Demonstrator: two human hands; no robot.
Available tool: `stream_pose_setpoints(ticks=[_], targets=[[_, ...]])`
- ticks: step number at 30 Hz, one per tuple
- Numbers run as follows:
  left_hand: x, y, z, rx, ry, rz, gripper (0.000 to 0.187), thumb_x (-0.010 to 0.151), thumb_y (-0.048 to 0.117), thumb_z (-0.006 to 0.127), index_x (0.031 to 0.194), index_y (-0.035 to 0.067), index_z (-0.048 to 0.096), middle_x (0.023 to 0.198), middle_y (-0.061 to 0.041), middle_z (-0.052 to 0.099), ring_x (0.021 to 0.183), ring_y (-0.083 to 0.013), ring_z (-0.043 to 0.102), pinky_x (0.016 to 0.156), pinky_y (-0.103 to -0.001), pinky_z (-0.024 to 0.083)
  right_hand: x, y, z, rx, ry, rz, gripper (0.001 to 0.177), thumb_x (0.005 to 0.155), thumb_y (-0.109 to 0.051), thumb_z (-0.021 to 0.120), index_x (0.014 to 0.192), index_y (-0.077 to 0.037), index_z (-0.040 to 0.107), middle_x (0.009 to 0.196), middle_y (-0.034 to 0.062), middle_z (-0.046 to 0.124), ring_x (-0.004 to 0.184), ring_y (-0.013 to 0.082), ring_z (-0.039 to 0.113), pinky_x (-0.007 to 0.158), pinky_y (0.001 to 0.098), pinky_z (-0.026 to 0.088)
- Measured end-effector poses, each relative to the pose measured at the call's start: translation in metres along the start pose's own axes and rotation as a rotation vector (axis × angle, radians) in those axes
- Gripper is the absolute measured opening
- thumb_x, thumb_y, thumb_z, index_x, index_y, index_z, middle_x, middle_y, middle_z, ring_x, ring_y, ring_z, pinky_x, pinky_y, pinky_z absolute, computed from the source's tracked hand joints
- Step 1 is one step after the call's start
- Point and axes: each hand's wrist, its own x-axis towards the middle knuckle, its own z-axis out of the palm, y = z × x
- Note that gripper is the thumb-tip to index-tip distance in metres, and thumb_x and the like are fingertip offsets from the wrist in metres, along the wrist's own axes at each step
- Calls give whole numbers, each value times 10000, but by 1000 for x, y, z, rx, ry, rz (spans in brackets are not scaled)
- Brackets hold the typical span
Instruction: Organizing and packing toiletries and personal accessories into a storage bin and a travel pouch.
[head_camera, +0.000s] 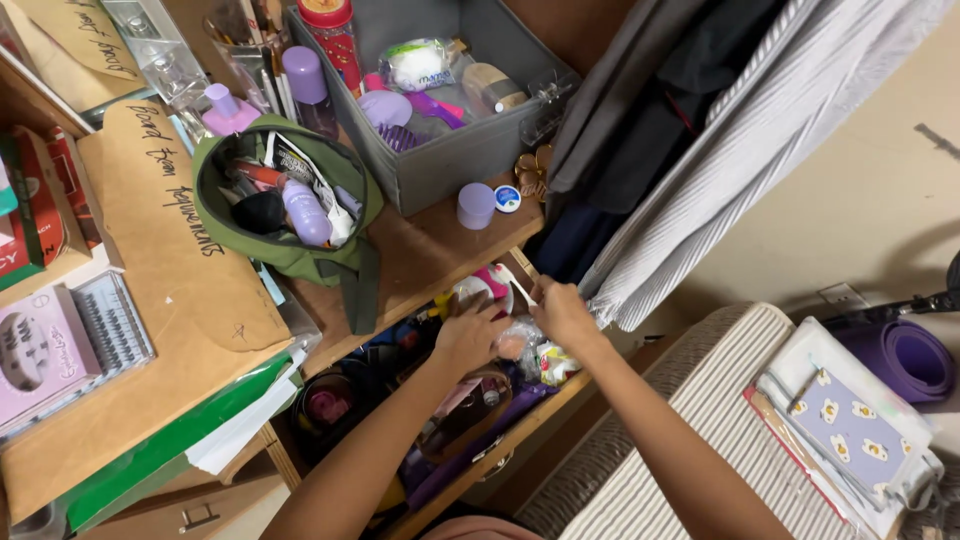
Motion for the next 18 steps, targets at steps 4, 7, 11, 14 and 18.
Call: stream_pose_setpoints(ticks=[4, 7, 11, 14, 18], targets=[[-4, -9, 15, -79, -16, -28, 390, 816, 282, 740, 1188, 259, 625, 1507, 14, 492, 1480, -318, 390, 1078, -630, 361, 12, 1, 21, -206, 54, -74, 335, 803, -44, 748, 1122, -26, 648, 922, 288, 703, 911, 469, 693, 797, 510, 566], [-9, -12, 8, -199, -36, -23, 437, 801, 273, 729, 1219, 241, 604, 1508, -12, 492, 1507, -346, 377, 1020, -555, 451, 31, 28, 56, -327, 52, -74, 157, 909, -106, 685, 1048, -35, 670, 904, 293, 696, 896, 465, 695, 777, 531, 563], [-10, -19, 17, -146, 6, 27, 527, 825, 260, 720, 1326, 222, 564, 1514, -34, 442, 1490, -353, 296, 1144, -643, 224, 29, 36, 77, -496, 107, -251, 167, 853, -2, 627, 1013, -21, 670, 1079, 222, 689, 892, 400, 724, 761, 484, 591], [-6, -23, 34, -121, 79, 46, 573, 854, 225, 689, 1403, 208, 528, 1560, -60, 397, 1498, -358, 252, 1188, -655, 139, 11, 23, 74, -622, 97, -324, 207, 778, -19, 666, 985, -11, 680, 1238, 195, 645, 1071, 370, 678, 777, 442, 603], [-7, -22, 23, -176, 19, 25, 591, 860, 205, 652, 1431, 199, 501, 1626, -70, 330, 1525, -357, 200, 1200, -628, 104, -1, 7, 68, -438, 118, -295, 777, 602, -188, 814, 1295, 94, 604, 1244, 238, 620, 1235, 429, 529, 806, 508, 567]])
